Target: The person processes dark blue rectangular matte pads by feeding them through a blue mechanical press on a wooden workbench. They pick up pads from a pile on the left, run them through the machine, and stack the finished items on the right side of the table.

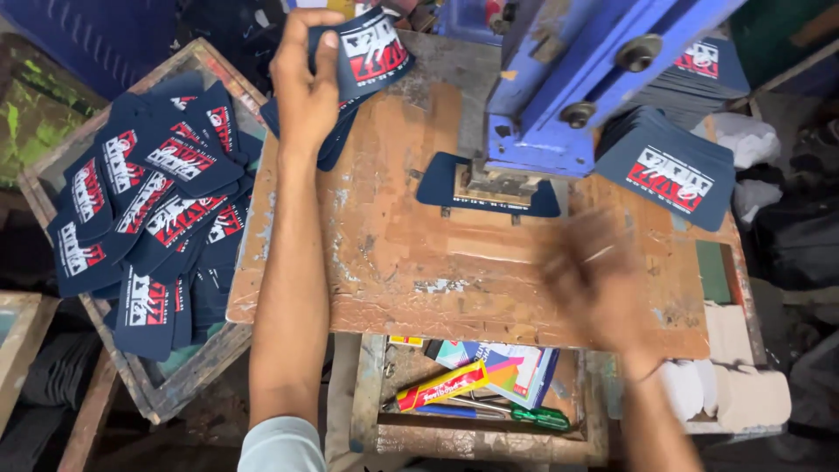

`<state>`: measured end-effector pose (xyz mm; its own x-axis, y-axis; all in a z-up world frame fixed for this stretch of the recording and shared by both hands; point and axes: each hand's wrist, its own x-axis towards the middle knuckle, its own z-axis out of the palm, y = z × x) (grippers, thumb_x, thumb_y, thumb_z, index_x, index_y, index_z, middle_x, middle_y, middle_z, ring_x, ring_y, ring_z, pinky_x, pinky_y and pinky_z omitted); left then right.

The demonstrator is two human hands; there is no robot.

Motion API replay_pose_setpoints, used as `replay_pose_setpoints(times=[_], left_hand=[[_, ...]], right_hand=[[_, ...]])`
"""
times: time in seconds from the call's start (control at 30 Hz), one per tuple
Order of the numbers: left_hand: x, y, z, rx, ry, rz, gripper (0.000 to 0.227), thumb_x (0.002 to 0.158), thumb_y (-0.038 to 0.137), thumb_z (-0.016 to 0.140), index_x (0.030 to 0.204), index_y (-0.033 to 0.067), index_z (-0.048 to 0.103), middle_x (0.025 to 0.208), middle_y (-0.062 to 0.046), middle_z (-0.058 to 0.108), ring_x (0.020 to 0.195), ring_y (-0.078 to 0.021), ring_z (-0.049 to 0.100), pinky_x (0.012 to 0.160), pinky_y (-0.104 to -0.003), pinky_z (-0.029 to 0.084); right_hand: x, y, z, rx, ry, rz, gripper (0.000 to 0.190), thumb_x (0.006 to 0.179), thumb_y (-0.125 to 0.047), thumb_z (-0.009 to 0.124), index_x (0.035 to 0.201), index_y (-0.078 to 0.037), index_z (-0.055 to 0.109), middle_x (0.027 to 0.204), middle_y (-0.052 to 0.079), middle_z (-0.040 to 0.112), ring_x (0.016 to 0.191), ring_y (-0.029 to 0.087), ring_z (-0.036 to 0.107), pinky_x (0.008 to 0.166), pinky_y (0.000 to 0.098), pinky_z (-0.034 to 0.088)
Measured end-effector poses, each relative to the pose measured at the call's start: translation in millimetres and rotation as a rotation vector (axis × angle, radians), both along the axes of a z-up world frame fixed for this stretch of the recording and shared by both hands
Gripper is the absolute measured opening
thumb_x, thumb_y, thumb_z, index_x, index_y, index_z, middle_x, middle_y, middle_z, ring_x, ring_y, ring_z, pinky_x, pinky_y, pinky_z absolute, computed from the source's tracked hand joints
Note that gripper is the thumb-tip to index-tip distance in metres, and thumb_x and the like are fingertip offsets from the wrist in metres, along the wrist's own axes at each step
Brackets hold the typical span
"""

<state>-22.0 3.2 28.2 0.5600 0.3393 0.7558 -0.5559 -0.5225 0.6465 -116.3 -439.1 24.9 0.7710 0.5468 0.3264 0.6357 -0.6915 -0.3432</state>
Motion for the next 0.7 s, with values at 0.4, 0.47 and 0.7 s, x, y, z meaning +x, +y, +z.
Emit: replay_pose_setpoints(times=[0.4, 0.47, 0.7], left_hand=[[11.7, 29.3, -58.1, 0.331, 0.203, 0.381, 0.037, 0.080, -0.016, 0.056, 0.111, 0.0019, 0.065, 0.112, -0.016, 0.070, 0.109, -0.0402, 0.067, 0.100, -0.047, 0.049], [0.4, 14.0, -28.6, 0.329, 0.229, 0.412, 0.039, 0.076, -0.016, 0.058, 0.110, 0.0022, 0.065, 0.110, -0.018, 0.067, 0.106, -0.0411, 0.066, 0.095, -0.046, 0.050], [10.1, -14.9, -30.2, 0.267, 0.325, 0.053, 0.029, 0.093, 0.014, 0.083, 0.115, 0.0025, 0.069, 0.121, -0.011, 0.071, 0.083, -0.0264, 0.073, 0.073, -0.036, 0.057]], right_hand=[[49.6, -99.0, -22.3, -0.236, -0.109, -0.403, 0.076, 0.095, -0.043, 0.062, 0.158, -0.003, 0.045, 0.161, 0.028, 0.041, 0.148, 0.046, 0.036, 0.120, 0.0598, 0.024], [24.4, -101.6, -19.7, -0.235, -0.103, -0.449, 0.069, 0.102, -0.048, 0.057, 0.155, -0.004, 0.047, 0.159, 0.027, 0.045, 0.147, 0.044, 0.040, 0.119, 0.0594, 0.027], [-17.0, -83.9, -13.0, -0.040, -0.114, -0.574, 0.024, 0.114, -0.024, 0.060, 0.114, -0.001, 0.069, 0.116, 0.019, 0.068, 0.119, 0.039, 0.067, 0.094, 0.0442, 0.051]])
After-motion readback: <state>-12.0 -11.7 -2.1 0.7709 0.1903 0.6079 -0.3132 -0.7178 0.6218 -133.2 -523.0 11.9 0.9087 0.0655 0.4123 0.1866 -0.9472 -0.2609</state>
